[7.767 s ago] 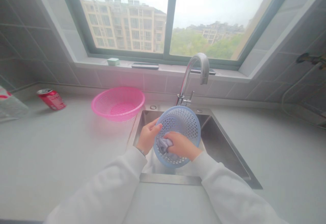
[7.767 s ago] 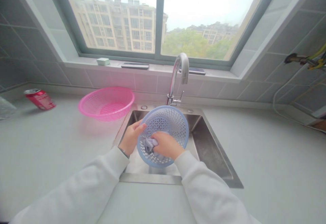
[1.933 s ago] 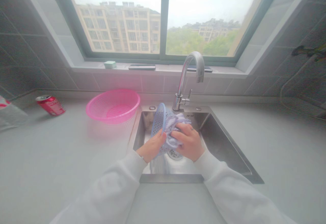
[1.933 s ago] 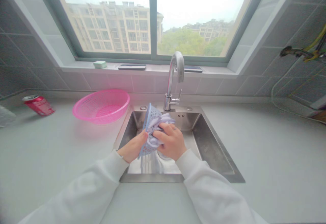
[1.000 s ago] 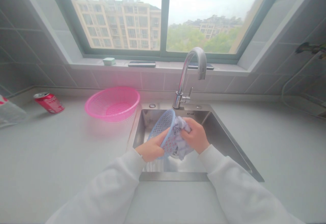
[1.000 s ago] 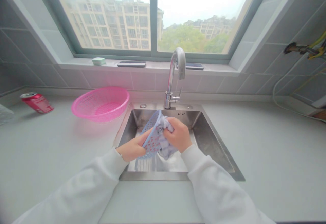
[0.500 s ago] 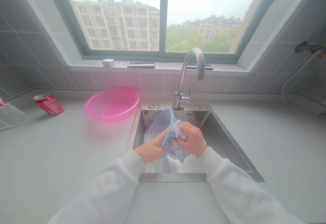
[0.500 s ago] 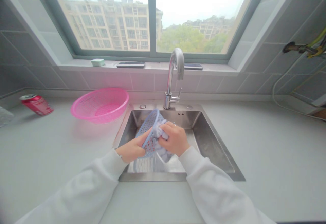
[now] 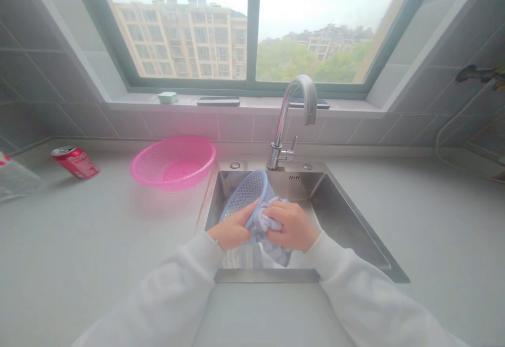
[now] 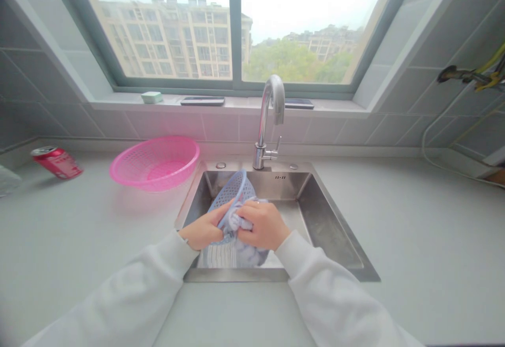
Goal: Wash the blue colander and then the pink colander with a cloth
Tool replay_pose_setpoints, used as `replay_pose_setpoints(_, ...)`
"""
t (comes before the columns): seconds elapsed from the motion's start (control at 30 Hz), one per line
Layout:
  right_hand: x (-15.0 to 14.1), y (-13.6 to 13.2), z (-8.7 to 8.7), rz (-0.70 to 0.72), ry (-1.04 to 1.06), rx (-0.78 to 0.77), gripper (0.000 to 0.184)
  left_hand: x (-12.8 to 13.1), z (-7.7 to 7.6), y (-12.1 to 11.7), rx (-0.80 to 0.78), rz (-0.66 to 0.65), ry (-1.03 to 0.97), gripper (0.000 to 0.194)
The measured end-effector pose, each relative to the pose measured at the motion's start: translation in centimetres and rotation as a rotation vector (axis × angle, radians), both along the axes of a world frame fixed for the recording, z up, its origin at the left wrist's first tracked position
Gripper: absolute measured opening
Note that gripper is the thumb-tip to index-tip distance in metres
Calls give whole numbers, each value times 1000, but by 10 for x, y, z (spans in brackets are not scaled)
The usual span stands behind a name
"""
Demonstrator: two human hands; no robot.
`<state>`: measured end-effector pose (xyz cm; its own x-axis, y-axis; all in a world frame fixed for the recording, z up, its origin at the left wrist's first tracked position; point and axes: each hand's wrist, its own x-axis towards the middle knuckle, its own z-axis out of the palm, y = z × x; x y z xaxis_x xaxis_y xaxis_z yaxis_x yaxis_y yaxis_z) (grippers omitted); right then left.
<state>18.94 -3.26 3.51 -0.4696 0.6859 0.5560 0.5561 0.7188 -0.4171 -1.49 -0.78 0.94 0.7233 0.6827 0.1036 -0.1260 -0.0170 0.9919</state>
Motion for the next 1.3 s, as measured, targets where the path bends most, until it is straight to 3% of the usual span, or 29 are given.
replay_pose_setpoints(0.07, 10, 8, 2, -59, 171, -191, 13, 1, 3, -1, -30, -63, -1, 108)
replay_pose_setpoints(0.17, 31, 24, 9, -216, 604, -527, 17, 4, 6, -4, -114, -155, -97, 107)
replay_pose_setpoints(0.23, 40, 29, 14, -210, 836, -718, 22, 7, 5, -5, -164, -150, -173, 109)
replay_pose_setpoints(0.3, 41, 27, 18, -111, 887, -888, 25, 9, 5, -5, -189, -115, -208, 112)
replay_pose_setpoints(0.4, 32, 17, 22, 26, 704, -1018, 28, 9, 8, -7, -144, -94, -170, 112)
replay_pose_setpoints(0.53, 22, 11, 19, -99, 580, -848, 30, 5, 10, -8, -13, -104, -40, 111)
replay_pose_setpoints(0.7, 27, 22, 1, -304, 621, -480, 23, 7, 4, -8, -95, -155, -94, 117)
replay_pose_setpoints(0.8, 24, 24, -7, -429, 531, -187, 18, 11, 4, -8, -112, -143, -157, 118)
replay_pose_setpoints(0.87, 19, 23, -10, -479, 413, -70, 18, 13, 4, -7, -120, -110, -179, 118)
replay_pose_setpoints(1.13, 3, 17, -14, -424, 44, 193, 40, 12, 0, -5, -195, -30, -256, 116)
replay_pose_setpoints(1.23, 3, 16, -15, -420, 38, 237, 32, 11, -2, -4, -225, 2, -236, 115)
replay_pose_setpoints(1.3, 1, 12, -14, -336, 14, 274, 26, 11, -3, -4, -243, 46, -222, 113)
